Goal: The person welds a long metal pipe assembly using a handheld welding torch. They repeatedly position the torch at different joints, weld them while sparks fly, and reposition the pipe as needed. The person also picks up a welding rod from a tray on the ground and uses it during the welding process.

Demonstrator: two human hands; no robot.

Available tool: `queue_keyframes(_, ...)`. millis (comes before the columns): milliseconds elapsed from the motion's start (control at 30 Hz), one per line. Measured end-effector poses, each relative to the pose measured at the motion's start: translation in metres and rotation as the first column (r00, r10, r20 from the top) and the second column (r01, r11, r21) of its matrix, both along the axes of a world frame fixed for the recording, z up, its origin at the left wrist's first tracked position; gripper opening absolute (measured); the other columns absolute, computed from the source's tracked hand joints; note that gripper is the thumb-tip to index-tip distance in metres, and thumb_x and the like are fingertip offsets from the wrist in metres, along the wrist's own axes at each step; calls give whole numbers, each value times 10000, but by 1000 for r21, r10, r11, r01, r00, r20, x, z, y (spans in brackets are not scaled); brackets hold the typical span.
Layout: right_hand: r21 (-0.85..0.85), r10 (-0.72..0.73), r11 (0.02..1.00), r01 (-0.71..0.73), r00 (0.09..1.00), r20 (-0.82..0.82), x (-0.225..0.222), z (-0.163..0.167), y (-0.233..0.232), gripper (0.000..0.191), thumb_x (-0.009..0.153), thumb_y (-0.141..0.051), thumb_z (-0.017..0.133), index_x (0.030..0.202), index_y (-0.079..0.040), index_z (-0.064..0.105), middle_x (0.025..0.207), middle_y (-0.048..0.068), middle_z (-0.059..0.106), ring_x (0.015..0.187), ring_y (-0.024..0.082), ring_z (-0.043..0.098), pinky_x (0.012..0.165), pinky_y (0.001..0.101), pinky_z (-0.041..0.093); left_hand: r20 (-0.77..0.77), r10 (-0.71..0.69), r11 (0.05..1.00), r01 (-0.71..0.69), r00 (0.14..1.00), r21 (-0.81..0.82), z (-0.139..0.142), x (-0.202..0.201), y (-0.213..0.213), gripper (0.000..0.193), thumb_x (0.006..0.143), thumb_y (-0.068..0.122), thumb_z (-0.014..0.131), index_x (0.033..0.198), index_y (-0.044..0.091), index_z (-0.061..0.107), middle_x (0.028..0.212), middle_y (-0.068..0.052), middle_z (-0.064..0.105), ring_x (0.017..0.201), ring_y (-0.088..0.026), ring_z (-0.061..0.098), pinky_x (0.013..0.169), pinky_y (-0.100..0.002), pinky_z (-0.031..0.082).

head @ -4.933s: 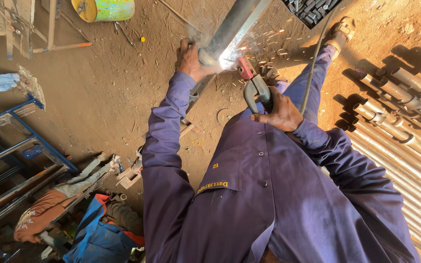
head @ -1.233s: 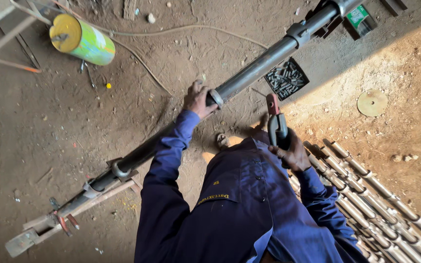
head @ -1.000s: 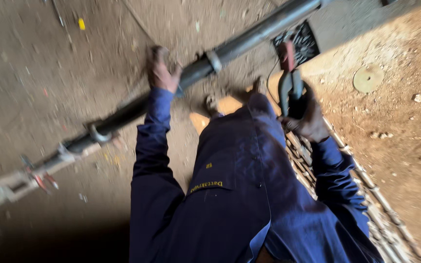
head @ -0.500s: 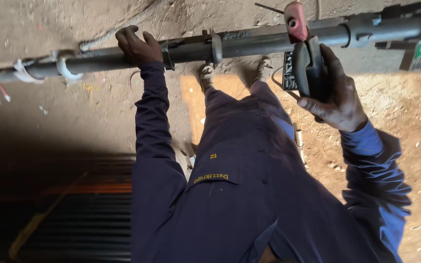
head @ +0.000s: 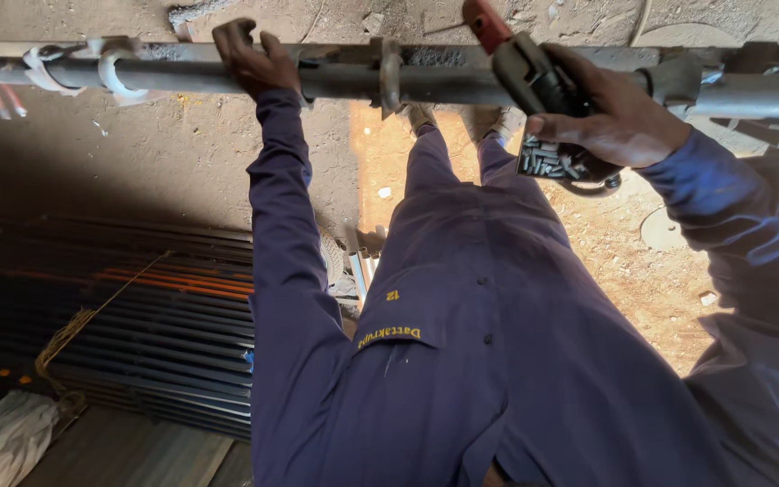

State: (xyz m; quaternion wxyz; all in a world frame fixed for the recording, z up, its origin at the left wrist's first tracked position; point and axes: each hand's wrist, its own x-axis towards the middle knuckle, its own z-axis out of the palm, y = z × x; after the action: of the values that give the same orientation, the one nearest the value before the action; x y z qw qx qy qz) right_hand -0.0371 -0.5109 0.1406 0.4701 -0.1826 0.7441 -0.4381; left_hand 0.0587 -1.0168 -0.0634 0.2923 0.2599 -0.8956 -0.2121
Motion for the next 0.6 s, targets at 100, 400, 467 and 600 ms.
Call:
queue_keyframes(100, 21, 74, 997, -74, 997, -10, -13, -9, -8, 1012, 838, -600, 689, 1603, -29, 351, 1225, 257, 641, 1091, 359, 654, 900, 433, 547, -6, -7, 1000, 7, 1000, 25, -3, 4, 2, 110, 812, -11, 570, 921, -1, 564, 993, -137, 554, 840, -259, 660, 772, -410, 535)
queue_keyframes(400, -16, 148, 989, -147, 989, 30, -29, -5, -26, 967, 839, -572, 712, 1592, -59, 387, 1245, 215, 645, 1121, 314, 635, 926, 407, 518, 14, -18, 1000, 17, 1000, 13, 24, 4, 10, 125, 835, -29, 538, 960, -24, 545, 984, -135, 532, 886, -279, 658, 773, -428, 479)
queue_keyframes(467, -24, 156, 988, -155, 987, 45, -31, -5, -27, 964, 835, -564, 712, 1592, -62, 387, 1237, 211, 648, 1112, 307, 637, 919, 405, 521, 23, -13, 1000, 12, 1000, 19, 24, 4, 11, 154, 834, -29, 536, 988, -26, 548, 997, -141, 530, 908, -282, 660, 781, -432, 485)
queue_keyframes(600, -33, 163, 986, -162, 985, 51, -35, -7, -30, 950, 849, -549, 715, 1593, -60, 381, 1255, 208, 640, 1126, 301, 631, 929, 400, 516, 36, 7, 999, -9, 999, 41, 12, 7, 4, 213, 846, -33, 538, 1054, -12, 581, 1066, -151, 566, 959, -281, 689, 804, -435, 512)
